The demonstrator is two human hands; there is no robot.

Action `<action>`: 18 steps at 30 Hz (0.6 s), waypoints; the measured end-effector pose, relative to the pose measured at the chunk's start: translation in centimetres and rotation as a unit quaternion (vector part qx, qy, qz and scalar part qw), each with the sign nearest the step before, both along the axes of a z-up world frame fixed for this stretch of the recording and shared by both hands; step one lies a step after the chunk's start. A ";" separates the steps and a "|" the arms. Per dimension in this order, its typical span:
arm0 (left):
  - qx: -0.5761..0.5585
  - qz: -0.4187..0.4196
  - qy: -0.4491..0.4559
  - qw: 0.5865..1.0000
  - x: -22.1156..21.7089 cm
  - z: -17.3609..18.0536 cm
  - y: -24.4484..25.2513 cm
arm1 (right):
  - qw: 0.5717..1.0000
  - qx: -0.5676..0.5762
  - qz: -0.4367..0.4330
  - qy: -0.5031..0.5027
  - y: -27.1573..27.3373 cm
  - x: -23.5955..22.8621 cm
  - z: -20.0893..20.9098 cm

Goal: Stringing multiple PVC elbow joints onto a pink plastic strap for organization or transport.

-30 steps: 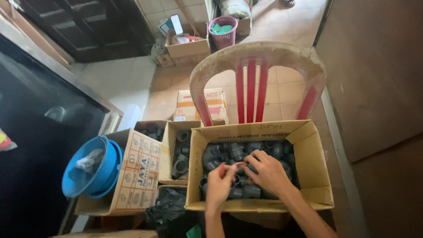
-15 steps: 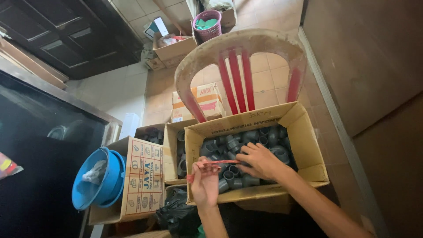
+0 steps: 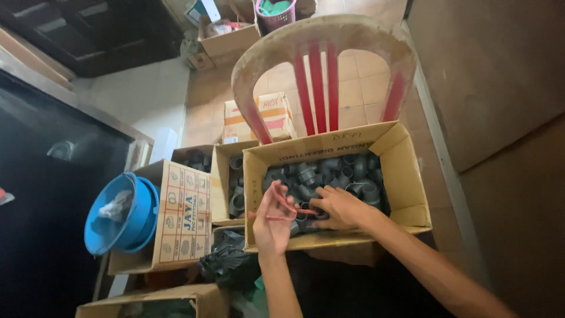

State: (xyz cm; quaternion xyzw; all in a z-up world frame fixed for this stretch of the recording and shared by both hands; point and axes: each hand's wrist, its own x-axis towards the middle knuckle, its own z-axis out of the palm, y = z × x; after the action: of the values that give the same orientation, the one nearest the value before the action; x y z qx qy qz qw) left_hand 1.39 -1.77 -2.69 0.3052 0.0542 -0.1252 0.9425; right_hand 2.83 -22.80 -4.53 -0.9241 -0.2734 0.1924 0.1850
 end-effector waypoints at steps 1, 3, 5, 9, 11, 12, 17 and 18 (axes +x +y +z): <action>-0.001 0.003 0.002 1.000 -0.2 0.2 0.0 | 1.000 -0.001 0.003 0.002 0.1 0.2 1.0; 0.023 -0.029 -0.035 0.999 -0.4 1.0 0.0 | 0.992 0.045 0.008 0.121 0.4 0.6 3.3; 0.022 -0.045 -0.048 0.998 -0.4 1.1 -0.1 | 0.985 0.067 0.000 0.159 0.6 1.6 5.1; 0.077 -0.084 -0.067 0.991 -1.0 2.4 -0.5 | 0.968 0.129 -0.044 0.209 0.9 5.0 5.8; 0.070 -0.086 -0.064 0.992 -0.6 1.1 -0.2 | 0.978 0.127 -0.041 0.160 1.8 6.8 3.7; 0.064 -0.089 -0.061 0.992 -0.5 0.5 0.0 | 0.985 0.127 -0.041 0.111 2.3 7.6 2.6; 0.046 -0.074 -0.029 0.996 -0.2 -1.7 0.4 | 0.987 0.111 -0.108 0.053 4.3 10.4 -5.1; 0.048 -0.070 -0.009 0.996 -0.1 -2.5 0.4 | 0.988 0.103 -0.106 0.046 4.9 10.5 -6.0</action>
State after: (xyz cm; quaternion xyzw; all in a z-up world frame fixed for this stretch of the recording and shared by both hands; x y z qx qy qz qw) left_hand 1.29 -1.34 -5.24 0.3538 0.0304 -0.1859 0.9162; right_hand 13.35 -17.86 -10.54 -0.9142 -0.1834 0.1845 0.3108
